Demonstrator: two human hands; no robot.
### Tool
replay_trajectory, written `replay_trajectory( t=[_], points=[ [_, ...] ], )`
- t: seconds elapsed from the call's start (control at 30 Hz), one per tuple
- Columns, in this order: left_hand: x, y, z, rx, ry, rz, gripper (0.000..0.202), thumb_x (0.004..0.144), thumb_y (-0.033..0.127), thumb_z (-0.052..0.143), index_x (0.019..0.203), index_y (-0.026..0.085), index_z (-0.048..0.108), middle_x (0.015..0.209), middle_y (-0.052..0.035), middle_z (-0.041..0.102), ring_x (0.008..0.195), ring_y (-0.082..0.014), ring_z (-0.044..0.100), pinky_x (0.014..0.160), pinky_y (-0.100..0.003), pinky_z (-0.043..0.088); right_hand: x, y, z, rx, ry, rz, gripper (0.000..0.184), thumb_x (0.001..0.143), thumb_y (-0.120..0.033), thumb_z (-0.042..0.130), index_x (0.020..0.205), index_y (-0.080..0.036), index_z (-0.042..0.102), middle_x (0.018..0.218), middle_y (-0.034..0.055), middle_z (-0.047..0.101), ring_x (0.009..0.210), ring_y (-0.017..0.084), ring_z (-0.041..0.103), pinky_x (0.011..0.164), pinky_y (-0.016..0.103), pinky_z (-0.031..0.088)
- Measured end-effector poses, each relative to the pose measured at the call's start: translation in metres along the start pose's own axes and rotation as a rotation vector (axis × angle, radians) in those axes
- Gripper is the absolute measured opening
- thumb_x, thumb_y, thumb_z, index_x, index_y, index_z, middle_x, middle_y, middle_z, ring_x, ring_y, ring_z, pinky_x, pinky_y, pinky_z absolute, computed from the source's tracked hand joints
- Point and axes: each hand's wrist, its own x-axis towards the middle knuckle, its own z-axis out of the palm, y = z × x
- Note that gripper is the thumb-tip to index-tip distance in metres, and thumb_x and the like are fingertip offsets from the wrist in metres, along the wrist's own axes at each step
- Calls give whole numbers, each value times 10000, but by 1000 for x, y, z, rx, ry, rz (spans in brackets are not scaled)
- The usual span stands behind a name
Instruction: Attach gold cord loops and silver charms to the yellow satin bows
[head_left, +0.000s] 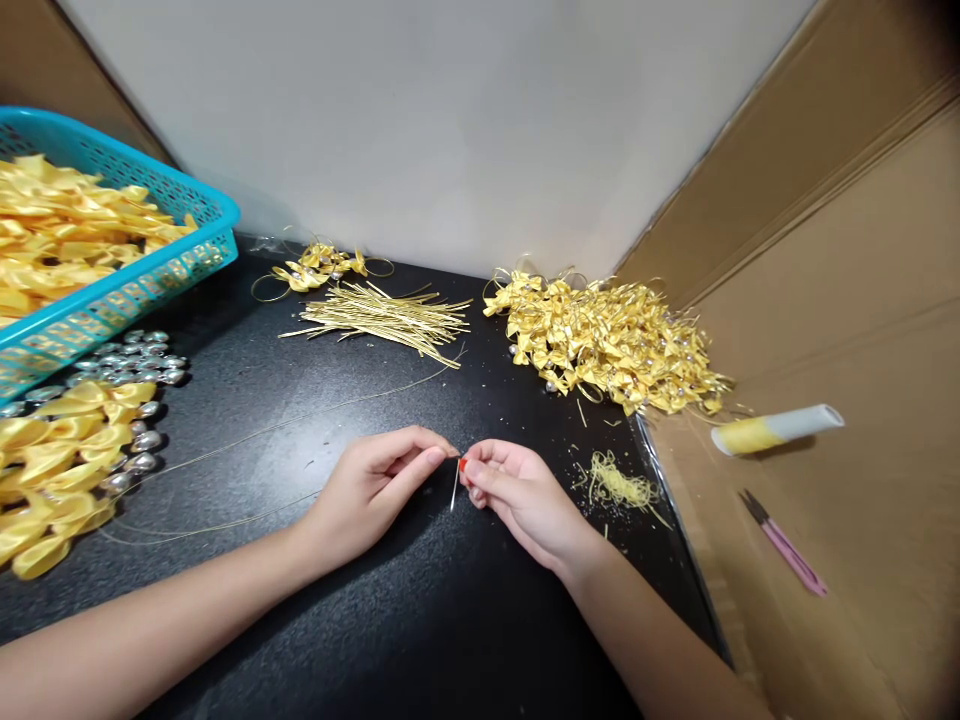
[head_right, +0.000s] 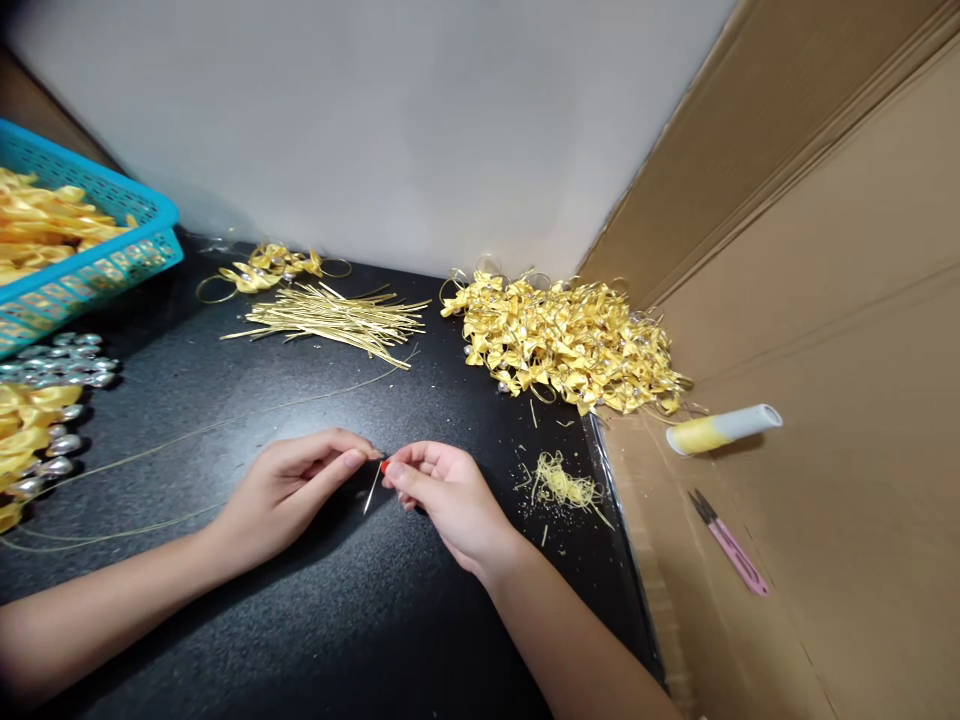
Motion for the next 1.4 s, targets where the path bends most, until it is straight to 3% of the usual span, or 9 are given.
replay_trajectory(
  t=[0.23,0.47,0.73,0.87,1.0,1.13,1.27,1.4],
  points=[
    [-1,1,-2,36,-2,11,242,893,333,525,862,172,704,722,-24,704,609,-134,606,556,-211,465,0,3,0,-6,15,-19,325,618,-385,826,742,-162,624,662,-31,571,565,73,435,587,245,338],
    [1,2,-2,60,-4,44,205,834,354,615,824,164,691,507,53,484,465,-87,379,471,-204,328,0,4,4,-76,110,-86,310,602,-376,821,723,-165,629,650,-32,563,570,79,449,567,237,352],
    [3,0,-3,58,-18,128,172,875,278,581,784,160,667,686,-17,655,584,-113,529,563,-231,398,-1,3,6,-105,107,-80,237,618,-315,796,707,-158,641,663,-16,599,558,74,452,561,232,356],
    [5,-4,-7,59,-49,243,140,874,233,591,785,168,677,589,31,566,519,-86,454,555,-220,380,0,3,6,-69,126,-74,262,587,-326,812,693,-155,645,632,-25,592,549,70,444,555,227,341],
    [8,-8,-13,6,-125,257,176,891,261,582,777,170,681,582,37,479,525,-87,434,511,-204,350,1,3,3,9,157,-102,280,573,-344,823,695,-162,648,637,-22,607,556,72,448,571,232,338],
    [7,-8,-17,10,-197,249,197,899,299,583,782,179,687,697,-2,545,638,-113,520,589,-215,415,2,1,-1,66,179,-153,286,566,-343,832,691,-166,645,647,-20,607,566,78,447,575,238,332],
    [10,0,-24,101,-267,238,177,895,273,588,773,200,694,946,-46,600,917,-165,592,841,-285,473,3,-3,-2,81,209,-217,288,566,-337,834,699,-169,642,660,-20,605,576,81,451,574,238,340],
    [22,11,-43,322,-330,208,166,888,329,597,801,253,716,1311,-37,531,1237,-235,493,1041,-386,400,4,-4,-3,67,239,-263,278,564,-333,825,704,-172,646,660,-25,608,569,78,456,567,232,357]
  ],
)
